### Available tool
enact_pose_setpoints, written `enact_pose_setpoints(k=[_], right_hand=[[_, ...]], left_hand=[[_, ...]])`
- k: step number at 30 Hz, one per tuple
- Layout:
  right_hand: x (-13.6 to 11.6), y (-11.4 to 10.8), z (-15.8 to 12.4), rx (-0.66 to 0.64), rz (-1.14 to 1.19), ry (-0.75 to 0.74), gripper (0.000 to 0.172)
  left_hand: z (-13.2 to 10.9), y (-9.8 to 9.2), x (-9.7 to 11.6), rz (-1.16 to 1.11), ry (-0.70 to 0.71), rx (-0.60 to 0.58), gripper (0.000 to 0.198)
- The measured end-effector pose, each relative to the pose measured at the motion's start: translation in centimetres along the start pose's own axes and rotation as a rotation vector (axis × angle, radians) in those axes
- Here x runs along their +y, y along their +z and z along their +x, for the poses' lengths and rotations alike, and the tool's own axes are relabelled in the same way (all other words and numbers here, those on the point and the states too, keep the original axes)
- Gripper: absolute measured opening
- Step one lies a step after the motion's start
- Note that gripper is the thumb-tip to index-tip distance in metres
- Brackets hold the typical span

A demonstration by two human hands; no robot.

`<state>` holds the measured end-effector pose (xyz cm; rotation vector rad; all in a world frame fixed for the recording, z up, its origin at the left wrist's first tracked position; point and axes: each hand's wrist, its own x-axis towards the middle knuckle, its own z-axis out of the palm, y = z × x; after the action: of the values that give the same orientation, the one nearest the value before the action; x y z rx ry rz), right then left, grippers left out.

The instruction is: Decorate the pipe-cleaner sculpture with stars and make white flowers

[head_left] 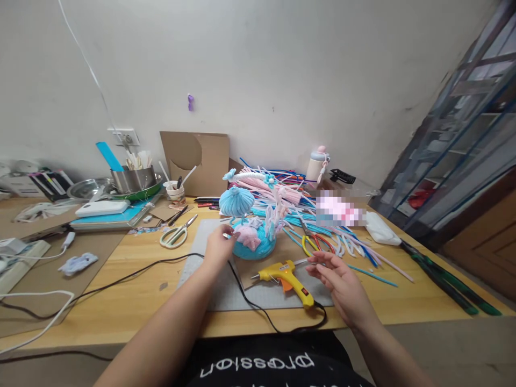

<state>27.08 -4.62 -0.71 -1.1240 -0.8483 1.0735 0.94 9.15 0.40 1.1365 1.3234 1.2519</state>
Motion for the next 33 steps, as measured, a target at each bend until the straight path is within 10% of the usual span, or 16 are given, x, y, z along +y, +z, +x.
enact_pose_setpoints(k=[9,33], right_hand=[[3.1,-1.0,2.1,0.190,-0.128,-0.144,0.015],[4.4,-0.7,3.1,0.221,-0.244,-0.091,0.019]], left_hand=[[1.9,-6.4,0.7,-0.196,-0.058,-0.015,0.032],[3.2,-7.3,-0.2,-0.437,-0.187,-0.154,0.018]])
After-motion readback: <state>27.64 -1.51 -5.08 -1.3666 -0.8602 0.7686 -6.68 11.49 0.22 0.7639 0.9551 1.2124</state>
